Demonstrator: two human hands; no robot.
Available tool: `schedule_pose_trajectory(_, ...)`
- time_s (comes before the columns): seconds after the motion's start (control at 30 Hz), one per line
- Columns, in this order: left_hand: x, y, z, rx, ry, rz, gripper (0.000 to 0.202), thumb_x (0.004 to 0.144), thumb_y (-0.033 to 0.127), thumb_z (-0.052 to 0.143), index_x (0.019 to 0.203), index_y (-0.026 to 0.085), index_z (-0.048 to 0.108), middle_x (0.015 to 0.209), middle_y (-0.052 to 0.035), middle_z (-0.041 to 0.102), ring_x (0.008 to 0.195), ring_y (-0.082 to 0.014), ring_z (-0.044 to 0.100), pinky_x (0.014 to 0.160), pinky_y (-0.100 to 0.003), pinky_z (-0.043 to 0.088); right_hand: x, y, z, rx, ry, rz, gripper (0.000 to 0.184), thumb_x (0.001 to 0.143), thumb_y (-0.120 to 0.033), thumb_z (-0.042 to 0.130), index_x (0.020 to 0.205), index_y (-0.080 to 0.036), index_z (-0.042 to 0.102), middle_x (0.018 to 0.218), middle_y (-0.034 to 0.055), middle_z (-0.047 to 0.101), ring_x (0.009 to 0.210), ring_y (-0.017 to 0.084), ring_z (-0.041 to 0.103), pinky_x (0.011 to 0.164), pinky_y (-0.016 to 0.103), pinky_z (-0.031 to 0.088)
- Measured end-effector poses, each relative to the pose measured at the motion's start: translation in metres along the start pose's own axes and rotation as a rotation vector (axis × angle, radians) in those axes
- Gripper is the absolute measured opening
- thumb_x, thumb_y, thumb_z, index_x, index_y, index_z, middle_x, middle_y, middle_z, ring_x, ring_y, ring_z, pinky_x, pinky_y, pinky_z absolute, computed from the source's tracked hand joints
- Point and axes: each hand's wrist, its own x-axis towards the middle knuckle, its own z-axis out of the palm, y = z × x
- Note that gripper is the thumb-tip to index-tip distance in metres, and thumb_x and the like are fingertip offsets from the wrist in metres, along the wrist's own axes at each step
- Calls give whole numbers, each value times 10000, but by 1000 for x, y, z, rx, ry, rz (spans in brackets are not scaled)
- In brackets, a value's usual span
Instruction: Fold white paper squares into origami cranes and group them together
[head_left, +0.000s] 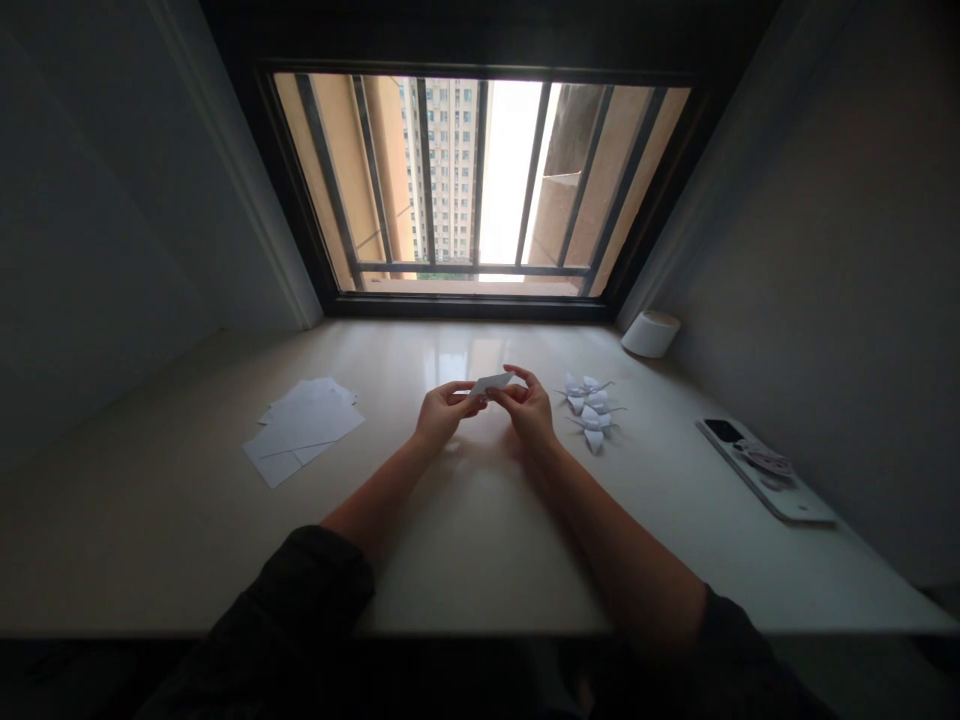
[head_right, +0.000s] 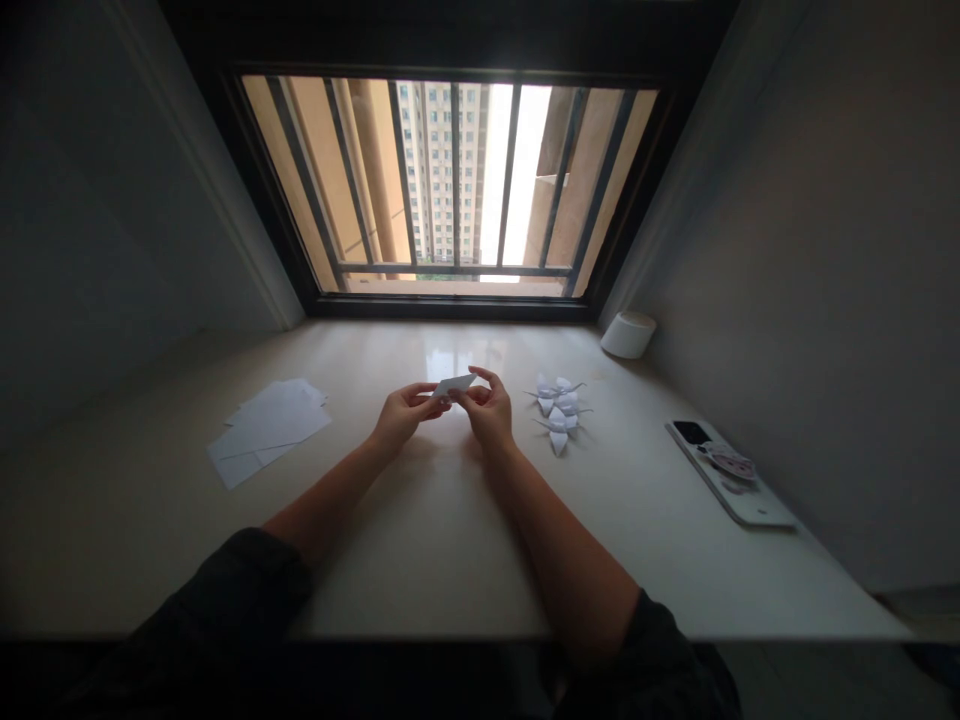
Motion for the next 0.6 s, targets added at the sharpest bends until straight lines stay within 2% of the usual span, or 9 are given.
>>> schedule_pose_trajectory(0.27, 2, 1, 0, -7, -10, -25, 431, 572, 356, 805, 903, 114, 670, 735, -92, 716, 718, -201, 680, 790, -369, 499, 5, 2, -5, -38, -51, -50, 469, 661, -346, 709, 1082, -199, 566, 626, -17, 663, 634, 160, 618, 663, 302, 472)
schedule_pose_trajectory(0.6, -1, 5, 2, 2, -22, -22, 484, 586, 361, 798, 978, 120, 646, 768, -92, 717, 761, -209, 679, 805, -371, 492, 5, 9, -3, -130, 6, -115, 556, 723, -370, 644, 1224, -199, 473, 674, -7, 655, 674, 172, 614, 697, 323, 473)
